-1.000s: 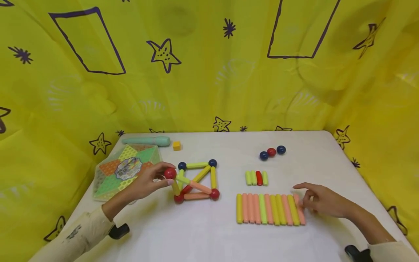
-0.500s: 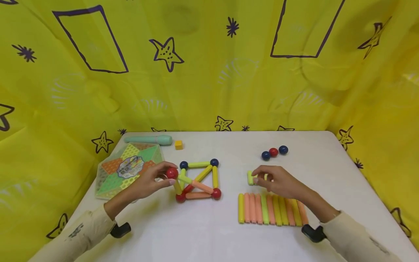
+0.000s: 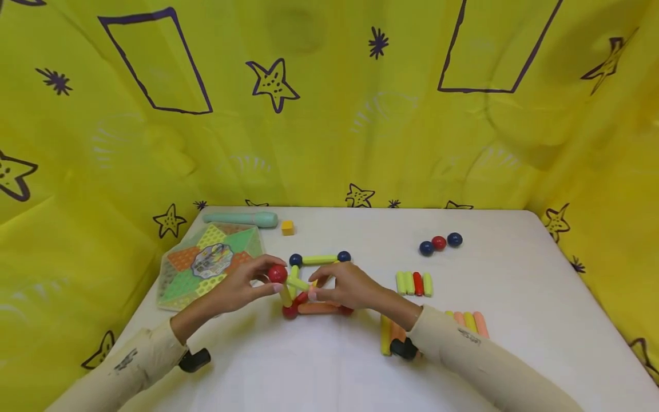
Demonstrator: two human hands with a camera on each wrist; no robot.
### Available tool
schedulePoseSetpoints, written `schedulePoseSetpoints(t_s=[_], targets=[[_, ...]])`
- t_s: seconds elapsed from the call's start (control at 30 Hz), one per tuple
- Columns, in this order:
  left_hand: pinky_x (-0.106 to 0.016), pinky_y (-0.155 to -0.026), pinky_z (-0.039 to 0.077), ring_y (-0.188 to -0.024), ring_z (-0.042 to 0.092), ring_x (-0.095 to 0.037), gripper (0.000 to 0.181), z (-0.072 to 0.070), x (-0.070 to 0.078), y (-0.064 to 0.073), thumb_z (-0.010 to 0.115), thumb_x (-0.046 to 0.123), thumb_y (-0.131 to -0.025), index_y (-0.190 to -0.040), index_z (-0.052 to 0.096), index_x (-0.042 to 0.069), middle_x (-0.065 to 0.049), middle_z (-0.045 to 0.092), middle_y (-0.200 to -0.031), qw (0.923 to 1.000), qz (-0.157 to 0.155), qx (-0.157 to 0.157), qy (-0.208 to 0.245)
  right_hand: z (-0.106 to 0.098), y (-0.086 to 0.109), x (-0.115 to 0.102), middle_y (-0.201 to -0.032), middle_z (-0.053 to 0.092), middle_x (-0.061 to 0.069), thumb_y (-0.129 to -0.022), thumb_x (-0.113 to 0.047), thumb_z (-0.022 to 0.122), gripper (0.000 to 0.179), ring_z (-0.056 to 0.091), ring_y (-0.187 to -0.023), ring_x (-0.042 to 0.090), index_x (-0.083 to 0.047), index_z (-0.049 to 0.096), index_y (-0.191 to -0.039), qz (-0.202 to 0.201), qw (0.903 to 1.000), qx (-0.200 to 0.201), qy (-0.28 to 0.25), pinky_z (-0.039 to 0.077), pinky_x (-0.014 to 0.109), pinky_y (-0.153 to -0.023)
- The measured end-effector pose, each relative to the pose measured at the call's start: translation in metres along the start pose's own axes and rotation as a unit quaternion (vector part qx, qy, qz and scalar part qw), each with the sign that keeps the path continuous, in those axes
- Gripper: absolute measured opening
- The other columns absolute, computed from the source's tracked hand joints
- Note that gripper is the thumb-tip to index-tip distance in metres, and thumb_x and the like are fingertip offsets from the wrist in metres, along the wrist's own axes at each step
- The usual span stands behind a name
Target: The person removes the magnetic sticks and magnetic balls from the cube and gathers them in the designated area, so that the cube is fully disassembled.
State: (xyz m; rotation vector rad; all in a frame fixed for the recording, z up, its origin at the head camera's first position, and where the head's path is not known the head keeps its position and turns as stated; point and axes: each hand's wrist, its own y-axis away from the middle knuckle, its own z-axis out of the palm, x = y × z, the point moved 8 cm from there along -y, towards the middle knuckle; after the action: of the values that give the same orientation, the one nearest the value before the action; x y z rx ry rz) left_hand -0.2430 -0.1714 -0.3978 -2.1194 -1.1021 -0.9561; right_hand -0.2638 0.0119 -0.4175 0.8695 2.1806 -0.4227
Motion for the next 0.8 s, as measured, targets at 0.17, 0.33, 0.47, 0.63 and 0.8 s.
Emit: schedulePoseSetpoints(t_s=[0.17,0.33,0.47,0.63,0.8], targets=[[-0.029,-0.088,0.055,-0.100,0.066,-0.016,0.039,0.0017,0.0002,-0.0012,0.073,0.021,-0.094,-0.129,0.059,0.012,-0.003,0.069,-0.112,1.0000,-0.006,-0.008,0.001,0.0068,-0.0079,-0.0065,-0.094,0.073,-0.005,-0.094,-0.026,0.072,0.017,0.054,-0.062,0.009,-0.015,0.076,-0.106,-0.037,0.9990,-0.011,0.023,0.046,0.022,-0.055],[-0.029,-0.088,0.055,-0.099,0.066,-0.015,0.038,0.0015,0.0009,-0.0015,0.072,0.021,-0.094,-0.129,0.059,0.013,-0.003,0.069,-0.111,0.9999,-0.004,-0.011,0.000,0.0092,-0.0093,-0.0092,-0.096,0.072,-0.004,-0.099,-0.026,0.066,0.019,0.053,-0.063,0.008,-0.011,0.074,-0.108,-0.060,0.9971,-0.036,0.030,0.046,0.021,-0.057],[-0.029,-0.087,0.056,-0.099,0.066,-0.015,0.038,0.0005,0.0016,-0.0011,0.072,0.021,-0.094,-0.129,0.059,0.012,-0.003,0.069,-0.110,0.9999,-0.002,-0.010,-0.002,0.0097,-0.0104,-0.0098,-0.097,0.072,-0.005,-0.100,-0.026,0.063,0.022,0.051,-0.056,0.007,-0.009,0.072,-0.110,-0.068,0.9956,-0.056,0.032,0.044,0.020,-0.053],[-0.029,-0.087,0.056,-0.099,0.066,-0.015,0.038,0.0007,0.0009,-0.0002,0.072,0.021,-0.094,-0.129,0.059,0.011,-0.003,0.069,-0.111,0.9999,-0.006,-0.010,-0.001,0.0102,-0.0114,-0.0089,-0.095,0.070,-0.008,-0.100,-0.022,0.062,0.018,0.053,-0.060,0.007,-0.011,0.072,-0.110,-0.068,0.9945,-0.072,0.034,0.046,0.021,-0.054],[-0.029,-0.086,0.056,-0.099,0.066,-0.015,0.038,0.0010,0.0005,0.0004,0.072,0.021,-0.094,-0.129,0.059,0.012,-0.003,0.069,-0.110,1.0000,-0.005,-0.009,0.000,0.0101,-0.0107,-0.0071,-0.097,0.070,-0.006,-0.101,-0.022,0.060,0.018,0.052,-0.060,0.007,-0.011,0.071,-0.110,-0.064,0.9949,-0.075,0.023,0.046,0.022,-0.054]])
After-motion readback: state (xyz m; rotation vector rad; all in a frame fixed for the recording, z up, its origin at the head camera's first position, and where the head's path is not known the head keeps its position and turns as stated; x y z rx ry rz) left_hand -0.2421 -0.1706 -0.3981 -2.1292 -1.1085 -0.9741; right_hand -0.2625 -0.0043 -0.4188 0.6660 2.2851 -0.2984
